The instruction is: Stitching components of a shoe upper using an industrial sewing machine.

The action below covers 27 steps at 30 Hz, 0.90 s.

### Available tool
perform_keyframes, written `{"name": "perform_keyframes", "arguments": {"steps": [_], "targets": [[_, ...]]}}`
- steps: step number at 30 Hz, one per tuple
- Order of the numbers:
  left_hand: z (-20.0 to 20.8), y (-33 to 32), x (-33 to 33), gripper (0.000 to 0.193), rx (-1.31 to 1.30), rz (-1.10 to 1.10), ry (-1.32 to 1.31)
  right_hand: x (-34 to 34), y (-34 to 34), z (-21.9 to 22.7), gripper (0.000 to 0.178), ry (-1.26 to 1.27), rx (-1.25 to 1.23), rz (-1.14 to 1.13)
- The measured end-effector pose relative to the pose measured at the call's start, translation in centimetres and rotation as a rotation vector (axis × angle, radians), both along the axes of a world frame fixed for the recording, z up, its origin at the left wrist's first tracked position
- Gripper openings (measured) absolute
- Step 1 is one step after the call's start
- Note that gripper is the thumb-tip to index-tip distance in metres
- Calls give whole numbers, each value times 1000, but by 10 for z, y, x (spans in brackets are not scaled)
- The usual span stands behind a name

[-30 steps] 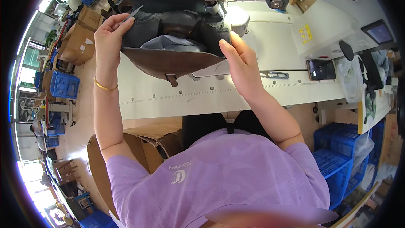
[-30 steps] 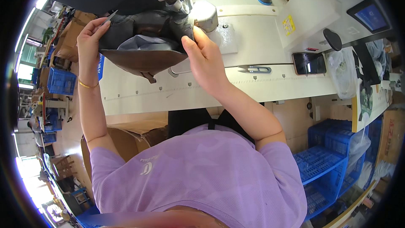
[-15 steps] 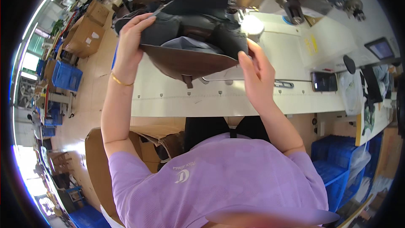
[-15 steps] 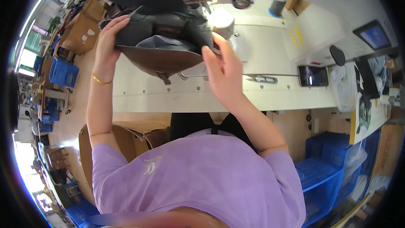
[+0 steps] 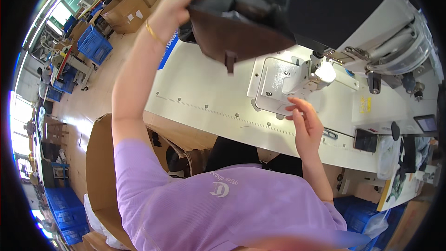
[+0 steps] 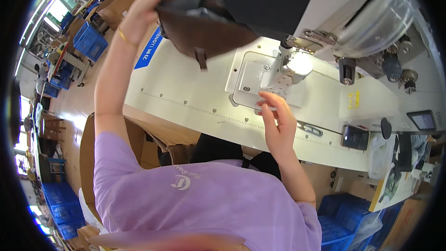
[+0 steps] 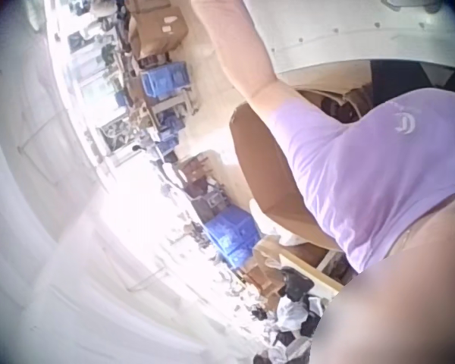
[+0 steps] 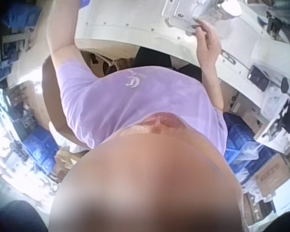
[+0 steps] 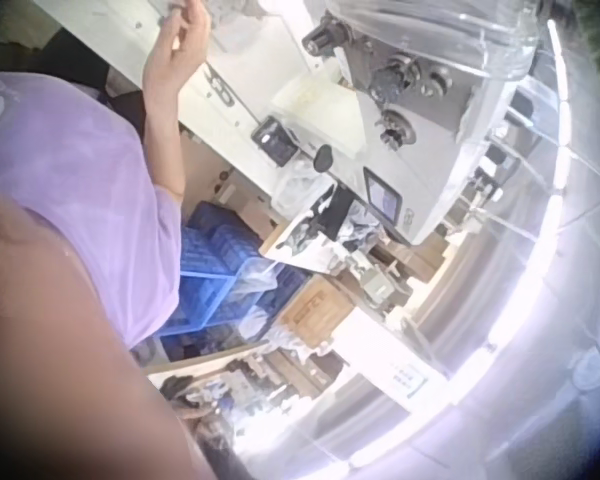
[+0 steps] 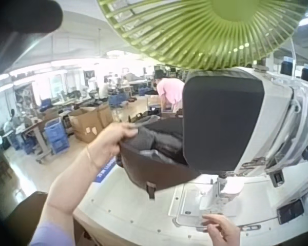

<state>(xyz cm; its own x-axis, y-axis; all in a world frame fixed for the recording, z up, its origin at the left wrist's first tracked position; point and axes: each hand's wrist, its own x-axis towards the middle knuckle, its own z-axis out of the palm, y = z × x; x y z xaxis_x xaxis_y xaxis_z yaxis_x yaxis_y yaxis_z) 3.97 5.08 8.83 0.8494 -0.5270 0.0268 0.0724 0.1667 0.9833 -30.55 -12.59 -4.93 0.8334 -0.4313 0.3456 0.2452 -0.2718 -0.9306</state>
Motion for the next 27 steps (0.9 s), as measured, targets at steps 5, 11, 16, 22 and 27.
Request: {"name": "perform_keyframes", "arguments": {"steps": [5,11,16,22,27], "targets": [[44,-20,125,16,-63,157,-240,4,14,-2,20,-3,-38,103],[-1,-62,169,47,-103,231,-222,-2,22,-10,20,33,-229,145],[-116,-62,133,105,1184,317,-1055,-2,17,-27,20,139,-169,159],[-136,-86,167,105,960,839,-1018,-20,11,-38,18,213,-274,20],[-142,-93,200,56,1139,369,-841,-38,-3,-51,18,274,-214,-128]]}}
